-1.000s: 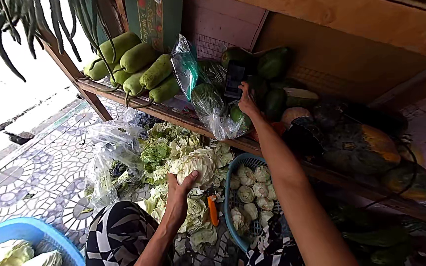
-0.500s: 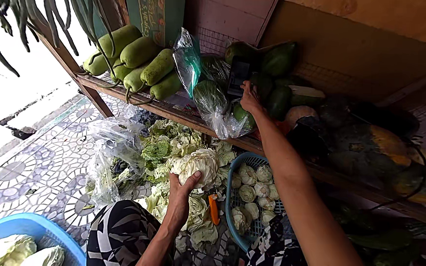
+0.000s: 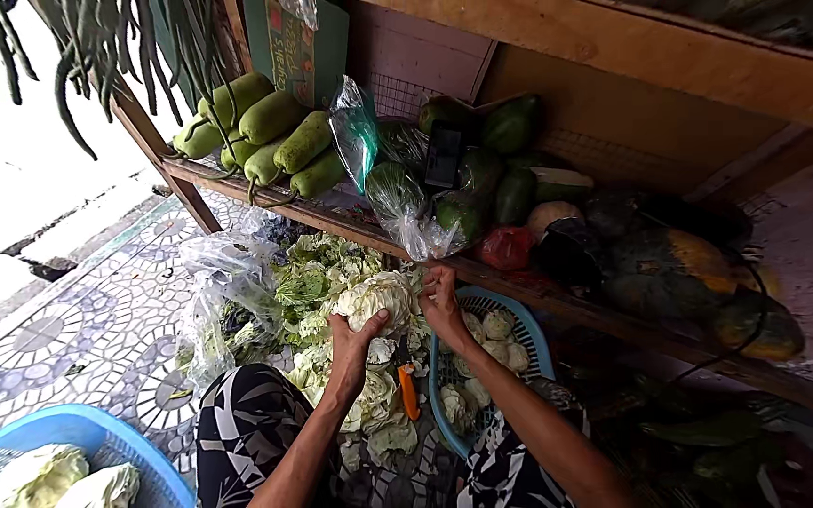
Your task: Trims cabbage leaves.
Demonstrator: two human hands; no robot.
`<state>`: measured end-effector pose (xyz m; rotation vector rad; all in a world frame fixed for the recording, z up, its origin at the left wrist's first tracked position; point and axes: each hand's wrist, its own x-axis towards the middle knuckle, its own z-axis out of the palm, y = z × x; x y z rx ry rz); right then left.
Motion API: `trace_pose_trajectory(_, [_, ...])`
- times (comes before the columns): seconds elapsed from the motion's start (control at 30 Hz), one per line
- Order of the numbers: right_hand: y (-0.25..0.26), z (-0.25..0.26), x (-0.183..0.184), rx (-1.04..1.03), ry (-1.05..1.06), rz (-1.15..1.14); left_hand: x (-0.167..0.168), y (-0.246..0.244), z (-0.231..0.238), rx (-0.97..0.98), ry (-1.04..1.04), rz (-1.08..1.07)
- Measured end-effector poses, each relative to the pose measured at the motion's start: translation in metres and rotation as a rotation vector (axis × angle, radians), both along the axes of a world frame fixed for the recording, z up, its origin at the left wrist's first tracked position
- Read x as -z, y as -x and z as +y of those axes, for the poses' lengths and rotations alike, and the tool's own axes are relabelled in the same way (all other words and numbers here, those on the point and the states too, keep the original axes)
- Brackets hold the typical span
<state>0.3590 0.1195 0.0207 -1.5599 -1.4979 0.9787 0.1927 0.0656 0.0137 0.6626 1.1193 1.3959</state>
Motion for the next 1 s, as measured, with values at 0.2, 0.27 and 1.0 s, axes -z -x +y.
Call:
trace_pose_trajectory(0.2, [0.011, -0.064, 0.025, -0.170, 0.458, 0.867, 0.012, -0.014, 0.003, 0.139, -0.110, 0.065])
trace_pose_trajectory(0.27, [0.014, -0.060, 0.025, -0.073, 0.391, 0.992, 0.018, -0.016, 0.004, 0.220, -0.139, 0.143])
trace_pose_trajectory(1.0, [-0.024, -0.045, 0.051, 0.099, 0.286, 0.674, 0.034, 0.002, 0.013, 0.332, -0.339, 0.782])
